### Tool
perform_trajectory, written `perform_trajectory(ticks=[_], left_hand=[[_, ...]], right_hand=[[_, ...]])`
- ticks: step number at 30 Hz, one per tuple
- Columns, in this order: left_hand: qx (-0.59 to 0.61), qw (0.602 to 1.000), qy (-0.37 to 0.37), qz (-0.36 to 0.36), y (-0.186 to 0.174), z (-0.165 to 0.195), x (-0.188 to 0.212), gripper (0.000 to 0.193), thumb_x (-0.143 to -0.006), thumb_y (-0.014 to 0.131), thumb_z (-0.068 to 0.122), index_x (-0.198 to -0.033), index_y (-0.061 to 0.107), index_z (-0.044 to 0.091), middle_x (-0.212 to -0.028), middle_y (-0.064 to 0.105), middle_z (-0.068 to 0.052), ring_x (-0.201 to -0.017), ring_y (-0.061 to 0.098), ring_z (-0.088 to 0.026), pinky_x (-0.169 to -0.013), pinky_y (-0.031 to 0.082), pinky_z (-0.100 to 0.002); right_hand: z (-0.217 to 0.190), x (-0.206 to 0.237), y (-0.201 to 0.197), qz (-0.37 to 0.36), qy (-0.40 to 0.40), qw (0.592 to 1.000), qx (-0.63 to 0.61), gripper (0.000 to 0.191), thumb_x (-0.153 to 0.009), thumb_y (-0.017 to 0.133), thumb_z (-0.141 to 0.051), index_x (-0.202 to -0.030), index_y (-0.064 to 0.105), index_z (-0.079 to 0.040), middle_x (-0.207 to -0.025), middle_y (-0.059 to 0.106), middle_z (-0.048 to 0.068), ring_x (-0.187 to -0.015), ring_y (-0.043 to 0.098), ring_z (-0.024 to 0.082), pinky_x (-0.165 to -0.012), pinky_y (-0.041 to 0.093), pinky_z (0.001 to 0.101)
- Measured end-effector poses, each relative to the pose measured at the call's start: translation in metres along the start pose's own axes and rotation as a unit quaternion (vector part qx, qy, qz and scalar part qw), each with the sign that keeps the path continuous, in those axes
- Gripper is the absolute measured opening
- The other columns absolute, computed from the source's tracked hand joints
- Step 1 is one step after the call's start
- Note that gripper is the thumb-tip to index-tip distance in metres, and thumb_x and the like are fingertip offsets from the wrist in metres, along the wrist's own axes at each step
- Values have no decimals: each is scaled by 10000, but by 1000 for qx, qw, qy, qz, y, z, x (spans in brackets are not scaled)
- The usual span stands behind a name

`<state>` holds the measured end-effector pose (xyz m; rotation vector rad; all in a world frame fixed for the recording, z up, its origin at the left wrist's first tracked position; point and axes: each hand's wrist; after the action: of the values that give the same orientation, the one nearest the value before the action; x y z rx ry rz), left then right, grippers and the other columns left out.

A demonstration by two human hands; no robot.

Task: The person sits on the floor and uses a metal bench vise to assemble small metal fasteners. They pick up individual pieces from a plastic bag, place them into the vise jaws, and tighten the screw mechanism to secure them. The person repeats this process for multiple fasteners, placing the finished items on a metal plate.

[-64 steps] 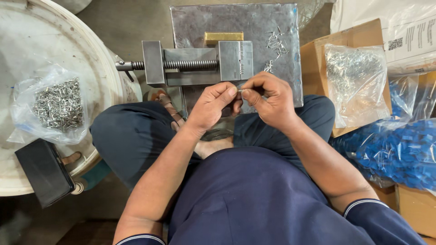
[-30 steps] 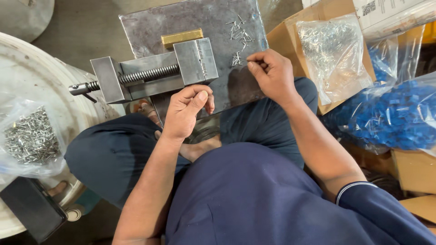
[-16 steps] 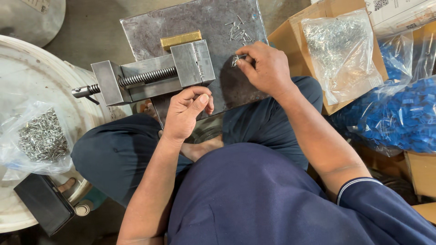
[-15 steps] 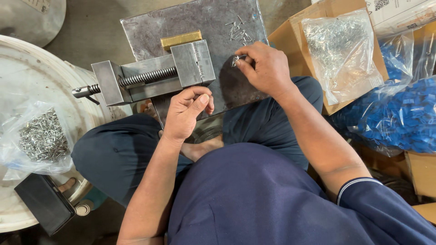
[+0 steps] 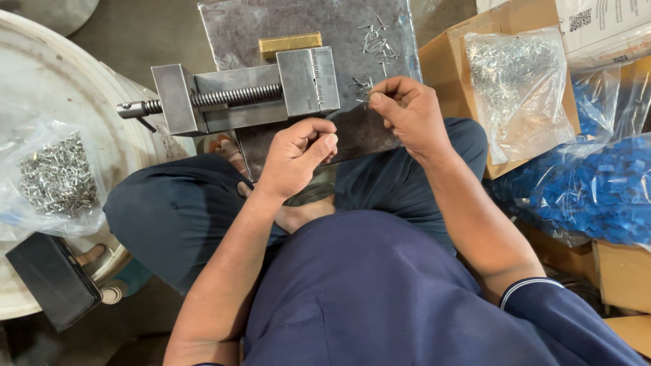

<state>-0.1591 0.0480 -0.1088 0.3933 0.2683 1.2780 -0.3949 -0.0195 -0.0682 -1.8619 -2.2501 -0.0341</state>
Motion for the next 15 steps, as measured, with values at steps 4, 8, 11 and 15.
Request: perform_trajectory(ticks=[4, 8, 11, 15], left_hand=[[-95, 995, 25, 16, 9, 1, -1, 180, -1021, 680, 94, -1157, 665, -23, -877, 667, -11, -779, 599, -65, -705, 514, -238], [-206, 976, 65, 40, 16, 7, 0, 214, -995, 715, 125, -1153, 677, -14, -879, 683, -28, -766, 617, -77, -698, 530, -242], [-239, 966, 87, 51, 21, 13, -1, 258, -990, 718, 169, -1171, 677, -11, -896, 716, -52, -779, 661, -93, -717, 548, -256], [-278, 954, 65, 91, 29, 21, -6, 319, -970, 730, 233, -1187, 686, 3, -850, 730, -89, -724, 671, -124, -683, 549, -274]], right_hand=[[2, 6, 1, -25, 67, 987, -142, 129, -992, 732, -135, -1048, 679, -32, -864, 700, 9, -614, 536, 12, -488, 397, 159], [0, 9, 7, -26, 74, 984, -160, 150, -998, 736, -164, -1048, 666, -41, -851, 672, -7, -618, 543, 15, -493, 411, 162], [-2, 11, 10, -26, 81, 982, -168, 147, -998, 720, -171, -1042, 653, -48, -870, 690, -5, -618, 546, 15, -503, 414, 157], [-2, 15, 17, -42, 63, 980, -185, 146, -1012, 714, -172, -1048, 656, -43, -856, 662, -18, -651, 557, 15, -526, 428, 164]])
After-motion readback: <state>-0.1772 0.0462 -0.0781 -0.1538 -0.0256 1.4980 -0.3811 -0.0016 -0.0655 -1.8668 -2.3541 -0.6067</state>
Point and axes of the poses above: each hand's wrist, its own x-axis away from the middle knuckle, its own y-axis out of the palm, z = x × y
